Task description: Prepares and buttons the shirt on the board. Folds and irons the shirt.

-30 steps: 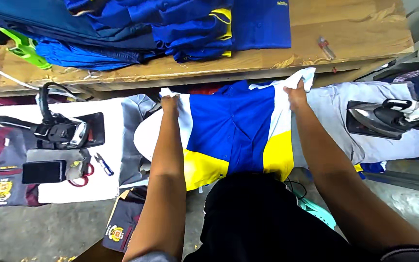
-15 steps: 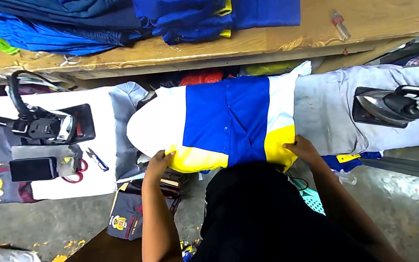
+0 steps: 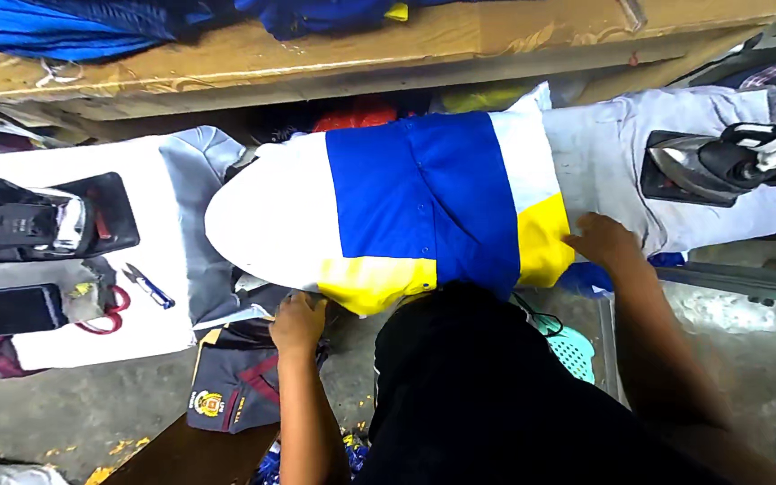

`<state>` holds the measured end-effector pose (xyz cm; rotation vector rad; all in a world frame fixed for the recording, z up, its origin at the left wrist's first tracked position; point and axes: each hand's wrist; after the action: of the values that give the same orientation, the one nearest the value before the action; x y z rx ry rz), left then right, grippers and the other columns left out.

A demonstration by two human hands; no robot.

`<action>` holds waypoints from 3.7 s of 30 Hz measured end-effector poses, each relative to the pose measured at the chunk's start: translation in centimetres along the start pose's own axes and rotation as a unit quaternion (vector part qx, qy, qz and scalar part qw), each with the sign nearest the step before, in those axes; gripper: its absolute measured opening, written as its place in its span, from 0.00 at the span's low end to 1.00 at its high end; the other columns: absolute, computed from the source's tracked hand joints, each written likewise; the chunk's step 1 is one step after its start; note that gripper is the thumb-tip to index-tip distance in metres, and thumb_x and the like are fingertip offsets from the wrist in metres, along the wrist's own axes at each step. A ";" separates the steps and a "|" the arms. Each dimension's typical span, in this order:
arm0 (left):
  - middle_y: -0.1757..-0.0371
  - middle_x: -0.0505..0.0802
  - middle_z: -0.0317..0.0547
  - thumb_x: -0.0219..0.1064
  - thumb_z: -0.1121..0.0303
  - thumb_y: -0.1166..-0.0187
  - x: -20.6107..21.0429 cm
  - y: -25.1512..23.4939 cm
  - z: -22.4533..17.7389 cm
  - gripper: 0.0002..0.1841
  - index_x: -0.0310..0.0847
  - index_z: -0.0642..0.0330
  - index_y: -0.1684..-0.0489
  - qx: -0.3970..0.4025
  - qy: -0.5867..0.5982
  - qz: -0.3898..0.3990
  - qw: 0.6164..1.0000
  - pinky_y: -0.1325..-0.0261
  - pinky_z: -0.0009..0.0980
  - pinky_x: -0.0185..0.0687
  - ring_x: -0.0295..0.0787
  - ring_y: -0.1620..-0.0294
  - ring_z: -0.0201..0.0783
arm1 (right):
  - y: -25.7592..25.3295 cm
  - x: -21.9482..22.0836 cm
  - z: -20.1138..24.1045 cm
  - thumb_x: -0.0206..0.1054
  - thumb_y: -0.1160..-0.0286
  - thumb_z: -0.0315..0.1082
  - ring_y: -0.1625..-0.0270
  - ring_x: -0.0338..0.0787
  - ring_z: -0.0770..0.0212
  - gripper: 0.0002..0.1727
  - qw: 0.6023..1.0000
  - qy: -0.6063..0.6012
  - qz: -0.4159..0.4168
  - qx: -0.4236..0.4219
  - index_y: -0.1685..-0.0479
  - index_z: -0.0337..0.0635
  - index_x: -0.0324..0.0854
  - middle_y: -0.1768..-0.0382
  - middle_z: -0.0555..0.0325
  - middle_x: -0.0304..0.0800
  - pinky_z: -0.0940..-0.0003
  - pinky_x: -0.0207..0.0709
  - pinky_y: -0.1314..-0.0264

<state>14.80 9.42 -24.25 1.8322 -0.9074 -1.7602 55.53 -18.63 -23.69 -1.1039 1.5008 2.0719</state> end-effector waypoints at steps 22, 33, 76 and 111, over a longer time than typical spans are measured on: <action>0.29 0.84 0.66 0.61 0.76 0.16 4.9 -5.9 -20.5 0.13 0.83 0.69 0.38 0.268 0.083 -0.033 0.959 0.30 0.59 0.80 0.84 0.30 0.63 | -4.2 6.8 19.6 0.65 0.18 0.31 0.45 0.87 0.45 0.13 0.945 -0.268 0.042 -0.183 0.45 0.29 0.84 0.50 0.38 0.89 0.45 0.77 0.39; 0.42 0.92 0.64 0.62 0.76 0.15 3.3 -5.7 -19.2 0.13 0.84 0.70 0.37 0.262 0.196 0.037 0.944 0.28 0.57 0.79 0.89 0.35 0.59 | -3.6 6.2 19.5 0.66 0.15 0.31 0.48 0.84 0.43 0.14 0.949 -0.250 0.088 -0.173 0.44 0.27 0.81 0.49 0.33 0.86 0.43 0.75 0.42; 0.56 0.87 0.52 0.64 0.79 0.17 4.0 -4.7 -19.4 0.12 0.78 0.72 0.40 0.147 0.488 0.099 0.855 0.58 0.32 0.81 0.82 0.66 0.35 | -2.8 5.7 19.9 0.61 0.14 0.25 0.54 0.83 0.57 0.13 0.896 -0.400 0.158 -0.107 0.38 0.29 0.80 0.50 0.43 0.85 0.61 0.78 0.50; 0.32 0.84 0.72 0.64 0.74 0.16 3.8 -3.9 -19.3 0.17 0.76 0.76 0.33 0.149 0.429 0.064 0.888 0.27 0.56 0.75 0.81 0.29 0.60 | -1.7 9.2 19.8 0.61 0.12 0.29 0.61 0.85 0.57 0.15 0.892 -0.418 0.065 -0.160 0.37 0.26 0.78 0.53 0.40 0.85 0.61 0.81 0.57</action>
<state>34.36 6.97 -27.84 2.3440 -0.8970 -0.5846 43.24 -1.29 -29.12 -0.0967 0.8275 2.4597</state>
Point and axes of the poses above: each hand's wrist, its own y-axis away from the middle knuckle, its own x-axis out of the palm, z = x × y
